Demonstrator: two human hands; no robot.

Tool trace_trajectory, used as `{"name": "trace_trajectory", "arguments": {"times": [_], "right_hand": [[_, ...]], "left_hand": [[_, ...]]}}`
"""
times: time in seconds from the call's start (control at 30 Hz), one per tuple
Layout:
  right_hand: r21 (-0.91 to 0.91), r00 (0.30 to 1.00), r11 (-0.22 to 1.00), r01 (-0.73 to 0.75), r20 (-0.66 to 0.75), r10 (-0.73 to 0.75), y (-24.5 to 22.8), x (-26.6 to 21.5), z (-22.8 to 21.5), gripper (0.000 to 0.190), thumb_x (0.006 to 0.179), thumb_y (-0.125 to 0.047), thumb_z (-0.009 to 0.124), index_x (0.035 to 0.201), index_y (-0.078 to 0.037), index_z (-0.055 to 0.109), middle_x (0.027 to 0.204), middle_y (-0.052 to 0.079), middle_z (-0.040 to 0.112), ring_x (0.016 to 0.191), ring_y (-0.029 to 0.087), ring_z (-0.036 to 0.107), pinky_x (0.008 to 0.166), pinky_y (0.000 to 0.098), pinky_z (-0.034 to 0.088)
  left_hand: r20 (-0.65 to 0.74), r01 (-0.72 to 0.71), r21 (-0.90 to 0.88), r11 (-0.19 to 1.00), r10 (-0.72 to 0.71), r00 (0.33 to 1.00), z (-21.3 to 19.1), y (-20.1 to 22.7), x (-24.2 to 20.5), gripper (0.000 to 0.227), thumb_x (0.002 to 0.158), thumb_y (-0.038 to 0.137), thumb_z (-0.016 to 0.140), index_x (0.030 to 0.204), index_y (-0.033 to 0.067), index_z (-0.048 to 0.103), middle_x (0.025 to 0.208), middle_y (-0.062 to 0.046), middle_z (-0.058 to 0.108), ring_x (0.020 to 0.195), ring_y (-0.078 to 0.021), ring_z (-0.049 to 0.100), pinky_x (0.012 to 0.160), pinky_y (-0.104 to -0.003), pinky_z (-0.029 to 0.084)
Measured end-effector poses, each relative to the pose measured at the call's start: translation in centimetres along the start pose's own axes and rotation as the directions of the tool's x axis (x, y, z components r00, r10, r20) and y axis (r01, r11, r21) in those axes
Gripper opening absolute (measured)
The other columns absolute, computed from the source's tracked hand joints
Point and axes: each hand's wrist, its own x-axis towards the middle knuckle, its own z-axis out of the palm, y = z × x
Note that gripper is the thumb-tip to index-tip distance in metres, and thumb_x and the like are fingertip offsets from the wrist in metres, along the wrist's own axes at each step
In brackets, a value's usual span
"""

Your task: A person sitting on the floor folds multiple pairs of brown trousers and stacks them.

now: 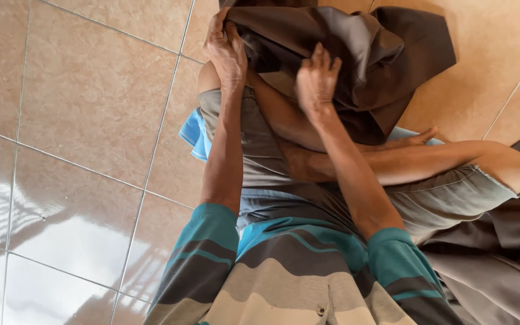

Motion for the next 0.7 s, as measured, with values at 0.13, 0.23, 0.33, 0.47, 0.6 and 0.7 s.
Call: {"name": "trace_trajectory", "arguments": {"times": [0.13, 0.23, 0.33, 0.47, 0.6, 0.7], "right_hand": [[0.185, 0.963, 0.981, -0.051, -0.249, 0.097, 3.3, 1.2, -5.7, 0.013, 0.070, 0.001, 0.071, 0.082, -0.003, 0.068, 0.083, 0.006, 0.066, 0.059, 0.021, 0.055, 0.073, 0.0324, 0.048], [0.375, 0.913, 0.925, -0.065, -0.351, 0.207, 3.3, 1.3, -9.5, 0.025, 0.075, 0.006, 0.062, 0.097, -0.006, 0.064, 0.096, 0.006, 0.064, 0.074, 0.022, 0.060, 0.073, 0.0321, 0.051], [0.376, 0.943, 0.926, 0.032, -0.319, 0.097, 2.4, -1.1, -9.6, 0.010, 0.090, -0.012, 0.062, 0.094, -0.004, 0.057, 0.086, 0.011, 0.056, 0.060, 0.018, 0.050, 0.053, 0.0297, 0.045], [0.053, 0.998, 0.999, -0.004, -0.055, 0.007, 3.8, -6.0, -3.0, 0.021, 0.082, -0.020, 0.073, 0.095, -0.006, 0.066, 0.096, 0.013, 0.059, 0.064, 0.028, 0.060, 0.058, 0.0386, 0.051], [0.242, 0.987, 0.957, -0.157, 0.006, 0.160, 8.0, -6.0, -2.1, 0.009, 0.077, -0.011, 0.073, 0.082, -0.009, 0.066, 0.073, 0.010, 0.067, 0.048, 0.028, 0.060, 0.044, 0.0404, 0.050], [0.268, 0.957, 0.962, -0.058, -0.259, 0.130, 12.6, -2.3, -12.3, 0.013, 0.081, -0.004, 0.070, 0.077, -0.010, 0.060, 0.075, 0.005, 0.063, 0.057, 0.024, 0.054, 0.053, 0.0370, 0.044]], "left_hand": [[0.039, -0.080, 0.016, 0.997, 0.079, 0.996, -0.1, -0.2, -0.4, 0.028, 0.089, -0.003, 0.057, 0.113, 0.0041, 0.069, 0.104, -0.009, 0.078, 0.089, -0.0233, 0.078, 0.084, -0.031, 0.062], [0.061, -0.017, 0.007, 1.000, 0.016, 0.998, -0.3, 0.0, -0.2, 0.025, 0.091, -0.003, 0.057, 0.114, -0.0009, 0.069, 0.107, -0.012, 0.077, 0.092, -0.0244, 0.078, 0.086, -0.031, 0.062], [-0.001, -0.024, 0.019, 1.000, 0.024, 1.000, -0.5, -0.1, -0.2, 0.025, 0.092, 0.000, 0.059, 0.113, 0.0072, 0.069, 0.099, -0.008, 0.080, 0.077, -0.0198, 0.078, 0.072, -0.030, 0.063], [-0.007, 0.000, -0.058, 0.998, -0.001, 1.000, -0.4, 0.3, -0.2, 0.029, 0.090, -0.005, 0.054, 0.110, 0.0072, 0.072, 0.095, -0.007, 0.079, 0.075, -0.0173, 0.074, 0.070, -0.029, 0.061], [-0.007, -0.017, -0.010, 1.000, 0.017, 1.000, -0.8, 0.4, -0.2, 0.028, 0.089, -0.007, 0.054, 0.107, 0.0044, 0.071, 0.094, -0.007, 0.079, 0.074, -0.0178, 0.073, 0.070, -0.029, 0.060], [0.031, -0.022, 0.029, 0.999, 0.021, 0.999, -0.8, 1.2, 0.1, 0.028, 0.087, -0.006, 0.054, 0.107, 0.0029, 0.071, 0.098, -0.010, 0.080, 0.075, -0.0220, 0.076, 0.070, -0.032, 0.062]]}}
